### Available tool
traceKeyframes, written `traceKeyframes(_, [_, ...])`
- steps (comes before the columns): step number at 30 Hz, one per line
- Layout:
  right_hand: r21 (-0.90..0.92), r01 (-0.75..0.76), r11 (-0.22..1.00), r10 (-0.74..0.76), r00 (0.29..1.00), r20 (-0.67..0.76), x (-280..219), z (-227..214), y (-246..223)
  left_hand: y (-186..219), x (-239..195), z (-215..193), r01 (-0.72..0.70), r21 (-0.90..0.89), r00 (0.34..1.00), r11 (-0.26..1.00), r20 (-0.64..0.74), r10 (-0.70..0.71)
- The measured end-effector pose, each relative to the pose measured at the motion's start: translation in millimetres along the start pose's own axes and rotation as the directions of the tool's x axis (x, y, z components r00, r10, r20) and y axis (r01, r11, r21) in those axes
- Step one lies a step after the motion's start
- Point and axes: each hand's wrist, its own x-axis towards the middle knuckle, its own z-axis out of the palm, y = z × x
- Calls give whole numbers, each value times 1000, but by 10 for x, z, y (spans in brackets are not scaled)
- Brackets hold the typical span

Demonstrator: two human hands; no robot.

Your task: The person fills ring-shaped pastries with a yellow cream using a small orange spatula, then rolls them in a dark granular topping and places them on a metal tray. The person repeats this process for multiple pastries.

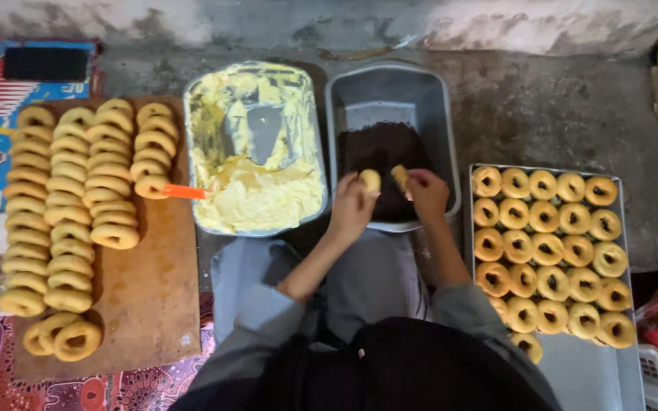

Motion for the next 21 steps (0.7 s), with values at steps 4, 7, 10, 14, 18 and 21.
traceKeyframes(4, [699,-308,645,338,936,101,-137,-146,70,-19,272,167,11,152,961,988,271,-52])
traceKeyframes(7, [809,-254,530,240,960,144,-232,-161,-280,-34,354,330,245,54,912,968,325,-249])
traceKeyframes(10, [413,32,910,-25,999,-21,-520,-91,-758,-53,188,475,688,-579,708,437,403,-580])
traceKeyframes(14, [58,222,973,-209,963,-168,-758,19,-1299,-8,27,502,495,-825,718,-272,565,-407])
traceKeyframes(18, [303,-1,953,67,976,-208,-514,2,-1302,176,201,437,585,-790,671,-186,600,-435])
traceKeyframes(21, [804,-430,410,475,854,214,-604,-218,-880,314,306,299,860,-506,482,67,762,-433])
